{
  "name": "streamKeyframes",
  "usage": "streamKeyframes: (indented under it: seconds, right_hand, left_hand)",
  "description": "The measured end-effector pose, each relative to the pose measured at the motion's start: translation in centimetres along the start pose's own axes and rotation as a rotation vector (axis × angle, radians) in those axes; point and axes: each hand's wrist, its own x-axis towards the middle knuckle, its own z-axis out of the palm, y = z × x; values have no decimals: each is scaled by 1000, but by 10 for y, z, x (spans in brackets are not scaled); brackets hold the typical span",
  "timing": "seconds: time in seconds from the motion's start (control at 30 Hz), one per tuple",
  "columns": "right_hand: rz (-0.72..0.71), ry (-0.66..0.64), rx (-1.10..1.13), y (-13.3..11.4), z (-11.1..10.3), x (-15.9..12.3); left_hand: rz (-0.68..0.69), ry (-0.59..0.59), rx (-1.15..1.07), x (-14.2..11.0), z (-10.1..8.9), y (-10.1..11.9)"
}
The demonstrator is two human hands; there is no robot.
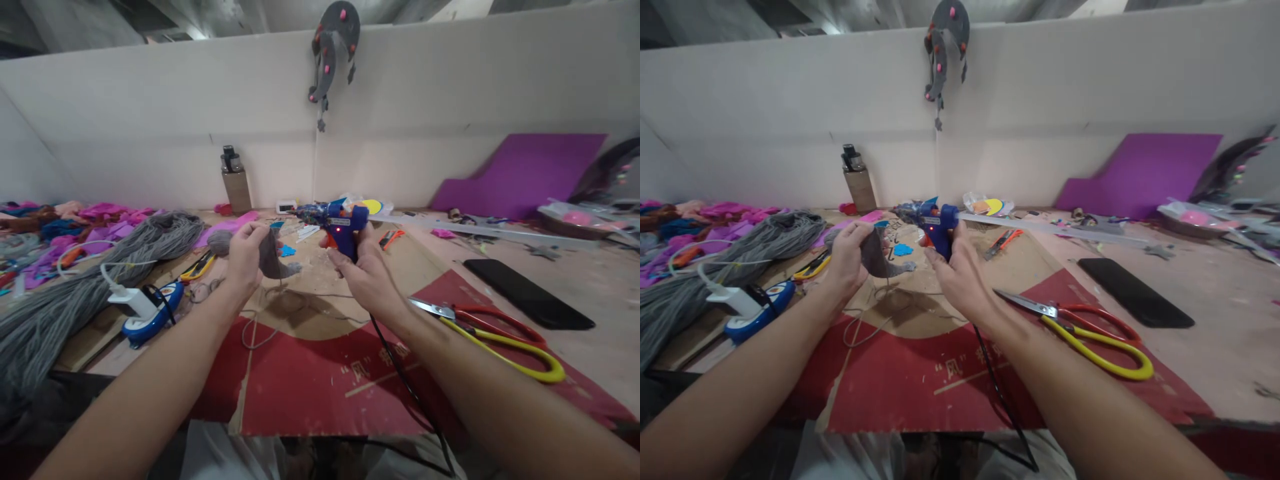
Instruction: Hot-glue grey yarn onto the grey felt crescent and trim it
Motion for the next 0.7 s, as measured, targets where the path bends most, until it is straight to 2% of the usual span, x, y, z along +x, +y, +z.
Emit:
streamKeyframes:
  seconds: [0.1,0.27,0.7]
  right_hand:
    - [-50,-63,32,0,3,-4]
    - [-83,-57,-35,-3,8,-5]
    - [-30,-79,-43,-4,12,-7]
  left_hand:
    - [-11,1,-12,-2,0,1]
    - [5,-26,-27,-3,-2,-1]
    - [15,-56,-27,-6,0,-1]
